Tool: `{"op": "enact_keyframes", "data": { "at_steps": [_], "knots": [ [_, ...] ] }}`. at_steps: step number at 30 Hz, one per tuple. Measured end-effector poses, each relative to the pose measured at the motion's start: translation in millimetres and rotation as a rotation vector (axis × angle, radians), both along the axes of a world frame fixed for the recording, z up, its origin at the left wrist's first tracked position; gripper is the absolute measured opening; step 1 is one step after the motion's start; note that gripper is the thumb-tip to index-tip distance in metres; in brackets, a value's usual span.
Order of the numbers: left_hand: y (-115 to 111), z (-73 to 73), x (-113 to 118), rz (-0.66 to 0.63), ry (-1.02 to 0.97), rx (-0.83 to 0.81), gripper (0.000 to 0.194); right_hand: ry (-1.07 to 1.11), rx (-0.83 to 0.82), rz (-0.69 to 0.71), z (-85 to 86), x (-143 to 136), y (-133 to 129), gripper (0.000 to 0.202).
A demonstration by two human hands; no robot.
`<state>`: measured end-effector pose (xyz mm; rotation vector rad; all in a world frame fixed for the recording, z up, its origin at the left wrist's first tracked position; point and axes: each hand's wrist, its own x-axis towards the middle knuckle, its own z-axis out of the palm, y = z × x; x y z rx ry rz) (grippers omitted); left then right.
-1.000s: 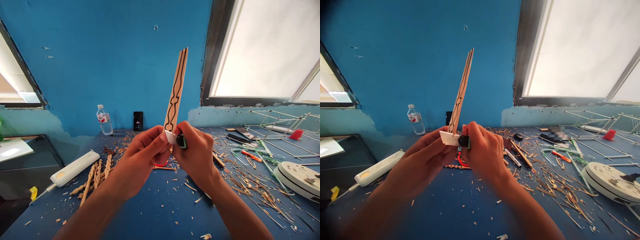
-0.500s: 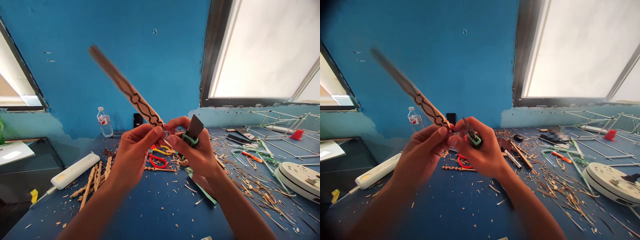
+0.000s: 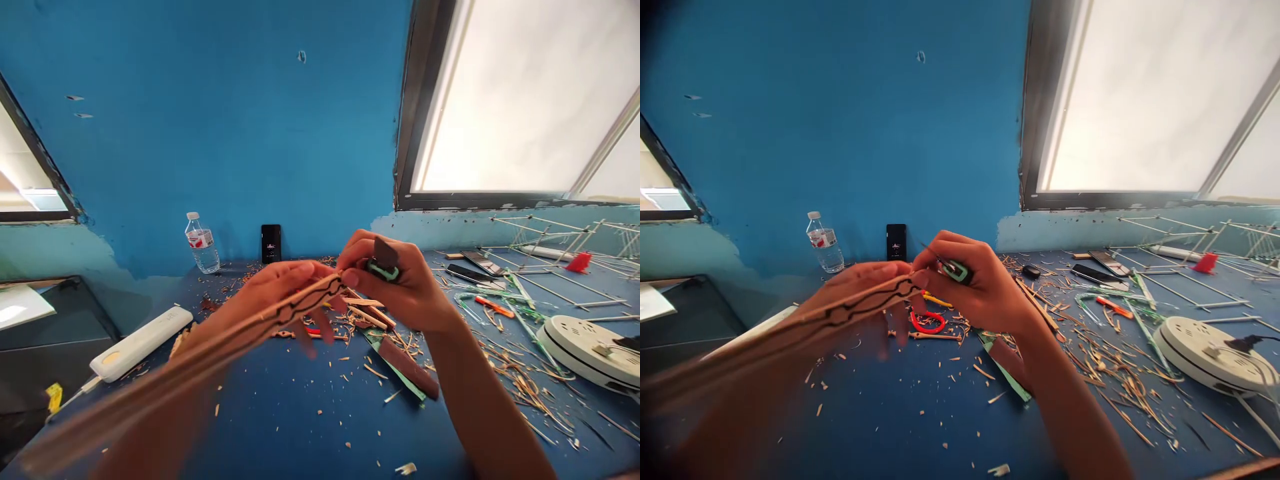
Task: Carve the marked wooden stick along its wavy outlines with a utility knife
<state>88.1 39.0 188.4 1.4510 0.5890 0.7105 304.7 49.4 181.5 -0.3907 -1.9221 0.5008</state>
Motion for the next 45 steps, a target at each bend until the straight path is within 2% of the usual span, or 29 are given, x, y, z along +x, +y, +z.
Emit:
{"op": "enact_keyframes", "data": {
  "at_steps": [2,4,6,7,9,11,13,17,20,22,25,28,31,36,41,45],
  "knots": [
    [-8.3,6.1,-4.1,-0.168,0.032,-0.173,0.052,-0.075,0.012,-0.013,2.1,5.7,-1.2,0.007],
    [-19.6,8.3,-3.4,-0.213,0.024,-0.277,0.037,-0.096,0.024,-0.03,2.4,7.1,-3.3,0.008],
    [-30.3,8.0,1.4,-0.158,0.008,-0.258,0.02,-0.058,0.017,-0.07,1.1,4.6,-7.5,0.006],
    [-34.6,7.6,4.6,-0.118,0.006,-0.211,0.016,-0.022,0.028,-0.128,0.2,2.4,-10.5,0.005],
    [-40.3,7.5,10.2,-0.061,-0.023,-0.112,0.016,0.021,0.13,-0.33,-1.5,-2.8,-18.1,0.004],
    [-42.5,8.1,13.4,-0.017,-0.077,-0.069,0.023,0.011,0.314,-0.556,-2.3,-7.5,-27.1,0.016],
    [-42.2,8.2,14.1,-0.008,-0.139,-0.083,0.031,-0.043,0.459,-0.717,-2.0,-10.8,-35.6,0.025],
    [-39.0,4.9,13.2,0.01,-0.228,-0.066,0.023,-0.193,0.494,-0.918,-0.1,-12.9,-46.4,0.028],
    [-40.6,1.5,12.0,-0.009,-0.184,-0.047,0.014,-0.266,0.462,-0.914,0.3,-12.9,-46.6,0.029],
    [-44.3,0.1,11.0,0.028,-0.12,-0.014,0.01,-0.286,0.436,-0.873,-0.2,-13.4,-44.1,0.028],
    [-50.4,-0.1,11.3,0.096,-0.127,0.075,0.007,-0.302,0.364,-0.799,-1.9,-15.4,-39.8,0.026],
    [-52.5,1.2,15.5,0.107,-0.134,0.17,0.018,-0.292,0.307,-0.727,-3.9,-18.2,-37.4,0.028],
    [-50.7,2.2,20.1,0.204,-0.077,0.225,0.033,-0.278,0.281,-0.692,-5.4,-19.9,-36.4,0.031],
    [-48.8,-0.3,20.6,0.319,0.068,0.351,0.03,-0.285,0.263,-0.664,-5.5,-20.1,-35.3,0.031],
    [-46.8,-4.2,24.5,0.493,0.229,0.611,0.036,-0.273,0.2,-0.675,-8.8,-23.6,-31.2,0.016],
    [-42.8,-10.0,30.8,0.524,0.222,0.635,0.035,-0.242,0.18,-0.722,-13.0,-28.4,-25.1,0.01]
  ]
}}
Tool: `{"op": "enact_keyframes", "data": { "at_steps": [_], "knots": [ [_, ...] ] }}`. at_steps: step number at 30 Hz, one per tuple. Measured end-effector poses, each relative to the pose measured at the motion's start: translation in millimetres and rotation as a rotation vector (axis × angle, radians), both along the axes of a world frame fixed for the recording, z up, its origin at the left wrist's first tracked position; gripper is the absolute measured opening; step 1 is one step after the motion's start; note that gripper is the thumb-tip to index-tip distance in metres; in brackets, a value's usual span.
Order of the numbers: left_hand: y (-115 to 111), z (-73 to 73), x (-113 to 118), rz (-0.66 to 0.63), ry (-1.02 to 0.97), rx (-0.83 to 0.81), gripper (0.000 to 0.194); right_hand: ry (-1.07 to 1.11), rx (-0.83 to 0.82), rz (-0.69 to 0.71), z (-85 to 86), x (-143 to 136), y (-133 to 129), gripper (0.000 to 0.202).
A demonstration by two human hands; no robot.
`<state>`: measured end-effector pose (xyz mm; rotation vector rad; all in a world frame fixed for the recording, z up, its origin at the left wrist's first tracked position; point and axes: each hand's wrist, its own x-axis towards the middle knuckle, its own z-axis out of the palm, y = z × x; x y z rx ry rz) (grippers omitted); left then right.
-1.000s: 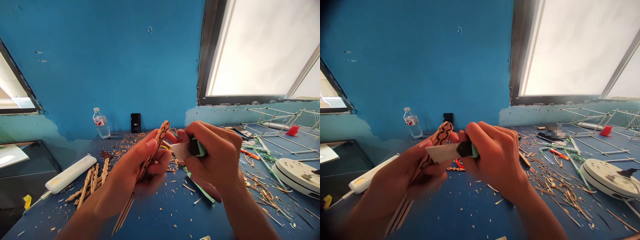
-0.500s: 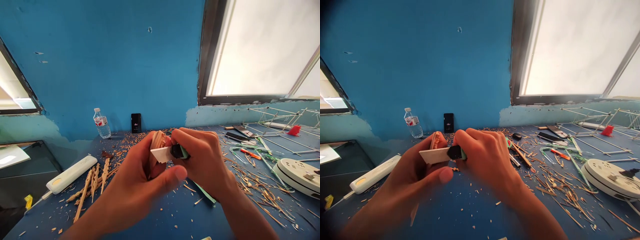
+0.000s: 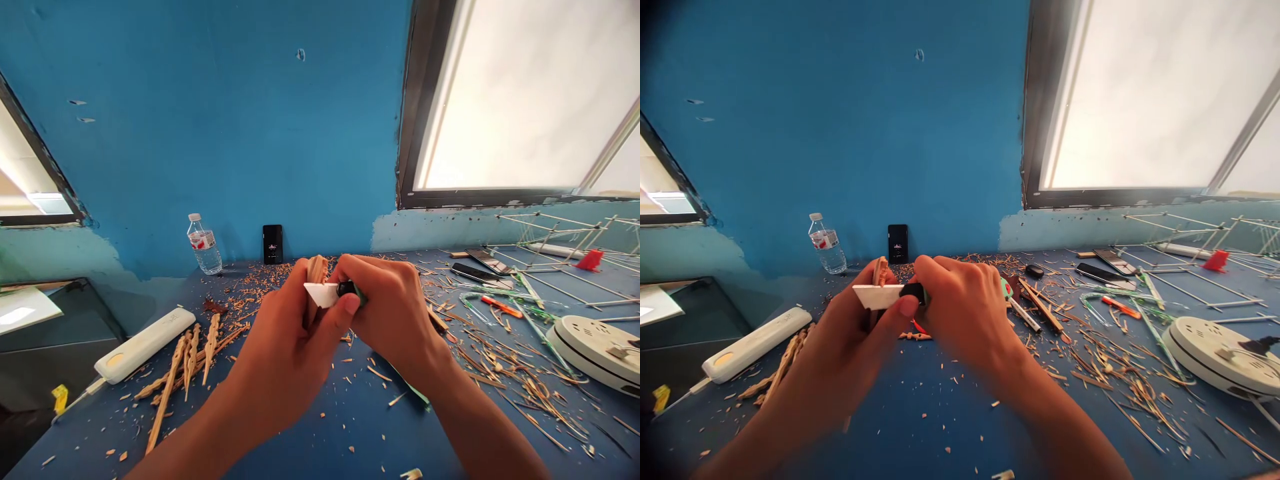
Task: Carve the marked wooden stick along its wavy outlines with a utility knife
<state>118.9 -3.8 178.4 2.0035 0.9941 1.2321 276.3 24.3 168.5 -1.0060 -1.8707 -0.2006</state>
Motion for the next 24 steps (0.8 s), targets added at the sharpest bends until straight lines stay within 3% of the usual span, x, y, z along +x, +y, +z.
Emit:
{"op": "enact_keyframes", "data": {
  "at_steps": [6,11,16,18,21,23,24],
  "knots": [
    [6.9,-10.8,5.8,0.024,-0.118,-0.129,0.037,-0.059,0.068,-0.244,-5.0,-8.4,6.4,0.029],
    [13.8,-11.9,11.3,-0.042,-0.235,-0.277,0.037,-0.03,0.233,-0.369,-13.2,-14.3,20.7,0.023],
    [16.6,0.0,1.6,-0.162,-0.315,-0.405,0.038,0.053,0.152,-0.104,-10.8,-7.2,27.8,0.023],
    [15.0,7.0,-7.3,-0.281,-0.376,-0.475,0.038,0.086,0.098,0.007,-5.8,-2.0,26.6,0.031],
    [11.0,14.9,-17.4,-0.511,-0.512,-0.54,0.026,0.274,-0.143,0.24,3.4,5.0,22.3,0.034],
    [9.1,17.1,-19.3,-0.534,-0.562,-0.455,0.018,0.393,-0.314,0.449,8.7,8.1,18.6,0.033],
    [8.7,17.3,-19.1,-0.485,-0.544,-0.356,0.016,0.423,-0.362,0.54,10.7,9.2,16.5,0.032]
  ]
}}
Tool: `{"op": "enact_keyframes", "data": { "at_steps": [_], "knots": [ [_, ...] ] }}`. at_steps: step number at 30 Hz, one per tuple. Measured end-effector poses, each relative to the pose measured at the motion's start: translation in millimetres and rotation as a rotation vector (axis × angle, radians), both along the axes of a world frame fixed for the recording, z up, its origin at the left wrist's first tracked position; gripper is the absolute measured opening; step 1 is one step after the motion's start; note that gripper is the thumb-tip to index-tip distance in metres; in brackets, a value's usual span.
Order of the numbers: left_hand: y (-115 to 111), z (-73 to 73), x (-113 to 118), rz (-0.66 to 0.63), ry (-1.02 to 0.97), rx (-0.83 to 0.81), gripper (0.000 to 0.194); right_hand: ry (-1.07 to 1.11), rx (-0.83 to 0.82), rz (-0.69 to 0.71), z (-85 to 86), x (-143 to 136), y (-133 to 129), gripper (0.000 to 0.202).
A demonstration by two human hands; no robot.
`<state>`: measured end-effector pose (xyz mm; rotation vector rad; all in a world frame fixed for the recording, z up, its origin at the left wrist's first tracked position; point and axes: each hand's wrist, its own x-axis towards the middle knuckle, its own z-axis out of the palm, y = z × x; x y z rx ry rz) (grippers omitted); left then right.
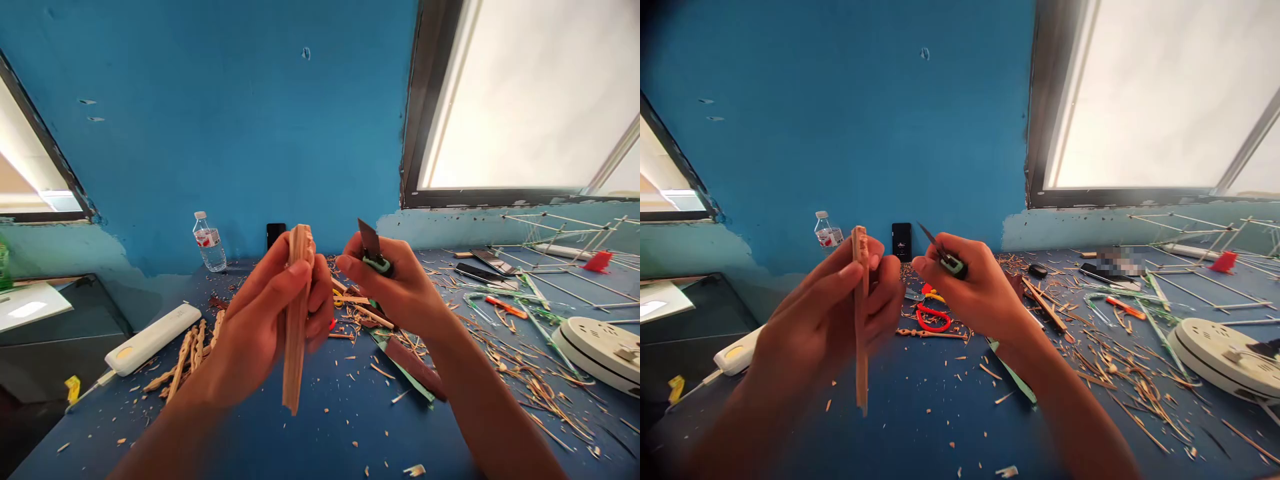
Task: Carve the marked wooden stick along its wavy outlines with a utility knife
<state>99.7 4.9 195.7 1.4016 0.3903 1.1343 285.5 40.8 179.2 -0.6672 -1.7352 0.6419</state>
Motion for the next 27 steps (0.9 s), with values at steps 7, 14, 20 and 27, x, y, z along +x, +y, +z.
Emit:
{"op": "enact_keyframes", "data": {
  "at_steps": [7,14,20,27],
  "knots": [
    [9.8,-11.4,0.9,0.775,0.311,0.696,0.009,0.131,-0.165,0.308,2.0,2.0,-9.6,0.029],
    [9.4,-18.4,6.5,0.698,0.298,0.757,0.021,0.293,-0.041,0.128,0.6,-1.5,-5.4,0.01],
    [-2.6,-6.6,8.2,0.205,0.319,0.159,0.023,0.358,0.16,-0.077,3.3,-4.8,-17.3,0.011],
    [-10.1,-7.2,5.3,0.229,0.542,0.276,0.027,0.35,0.186,-0.166,2.6,-10.0,-32.5,0.009]
  ]
}}
